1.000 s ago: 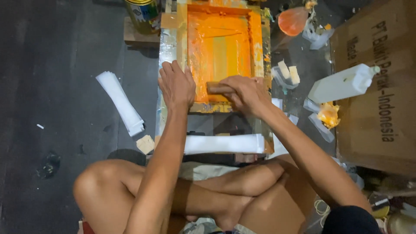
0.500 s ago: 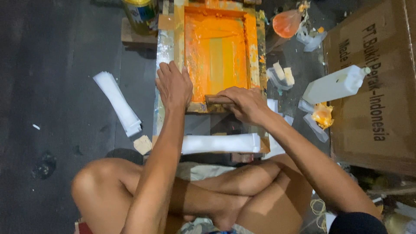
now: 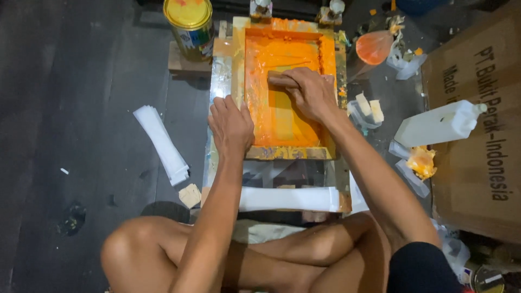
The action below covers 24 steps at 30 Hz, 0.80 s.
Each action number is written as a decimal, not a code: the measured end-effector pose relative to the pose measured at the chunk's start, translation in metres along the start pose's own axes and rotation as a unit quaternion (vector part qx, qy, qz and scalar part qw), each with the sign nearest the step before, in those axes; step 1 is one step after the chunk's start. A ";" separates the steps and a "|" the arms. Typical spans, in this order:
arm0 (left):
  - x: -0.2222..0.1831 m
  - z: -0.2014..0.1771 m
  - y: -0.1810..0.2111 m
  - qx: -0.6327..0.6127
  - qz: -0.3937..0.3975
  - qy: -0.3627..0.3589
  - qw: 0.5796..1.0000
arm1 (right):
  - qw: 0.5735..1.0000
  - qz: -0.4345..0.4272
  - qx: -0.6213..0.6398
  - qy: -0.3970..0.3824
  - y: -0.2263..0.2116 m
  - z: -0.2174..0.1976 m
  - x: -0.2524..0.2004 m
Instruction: Manually screen printing orange ink onto labels using a squeegee and then peeling and folding the finished labels.
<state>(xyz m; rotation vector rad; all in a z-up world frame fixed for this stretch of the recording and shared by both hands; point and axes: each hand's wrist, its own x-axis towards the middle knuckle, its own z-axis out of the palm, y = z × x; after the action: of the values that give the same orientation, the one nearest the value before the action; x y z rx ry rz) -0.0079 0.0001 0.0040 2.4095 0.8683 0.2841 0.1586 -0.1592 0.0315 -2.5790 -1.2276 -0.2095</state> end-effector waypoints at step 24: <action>0.001 -0.001 -0.003 -0.008 0.017 0.000 1.000 | 0.988 -0.025 0.023 -0.152 -0.072 -0.071 -0.110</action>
<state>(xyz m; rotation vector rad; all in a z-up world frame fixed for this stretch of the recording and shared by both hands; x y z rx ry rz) -0.0088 0.0028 0.0029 2.4127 0.8219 0.3027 0.0325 -0.2189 0.0854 -2.6086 -1.3811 0.2100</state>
